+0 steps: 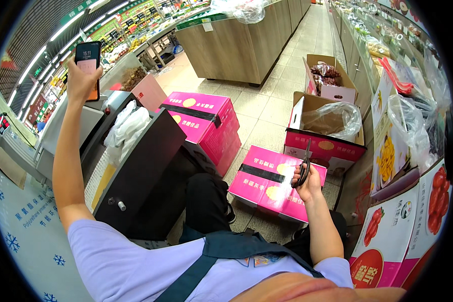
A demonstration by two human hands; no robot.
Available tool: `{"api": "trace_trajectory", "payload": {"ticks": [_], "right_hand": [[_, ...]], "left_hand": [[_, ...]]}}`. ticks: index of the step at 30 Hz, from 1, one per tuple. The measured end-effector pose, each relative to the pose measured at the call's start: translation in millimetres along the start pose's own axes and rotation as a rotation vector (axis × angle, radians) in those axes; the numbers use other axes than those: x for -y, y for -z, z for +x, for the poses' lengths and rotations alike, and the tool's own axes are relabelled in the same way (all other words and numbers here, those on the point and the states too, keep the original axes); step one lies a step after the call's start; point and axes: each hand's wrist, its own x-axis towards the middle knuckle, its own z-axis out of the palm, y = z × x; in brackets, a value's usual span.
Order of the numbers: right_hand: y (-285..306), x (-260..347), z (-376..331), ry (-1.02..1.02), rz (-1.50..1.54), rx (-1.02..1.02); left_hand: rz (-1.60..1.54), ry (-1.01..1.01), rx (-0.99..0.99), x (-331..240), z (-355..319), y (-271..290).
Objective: The person scoops red dates from a large cardboard box into a plastic bag using a wooden scoop. They then tie the bag closed and place it into a pink retail box. The person repeats this process with another box of dates.
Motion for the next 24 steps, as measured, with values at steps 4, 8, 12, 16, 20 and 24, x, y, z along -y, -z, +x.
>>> {"api": "trace_trajectory", "payload": {"ticks": [4,8,12,16,20,24], "right_hand": [[3,-6,4,-0.005,0.018,0.029],[11,0,6,0.001,0.037,0.019],[18,-4,18,-0.039,0.062,0.035],[19,3,21,-0.006,0.053,-0.021],[16,15,18,0.098,0.027,-0.084],[30,33,20,0.125,0.101,-0.098]], "left_hand": [[-0.064,-0.006,0.363,11,-41,36],[-0.038,0.033,0.818,29,-112,48],[-0.019,0.226,1.38,60,-165,74],[-0.076,0.269,1.284,76,-177,88],[-0.214,-0.134,0.685,-33,-174,86],[-0.151,-0.8,0.758,-105,-194,75]]}}
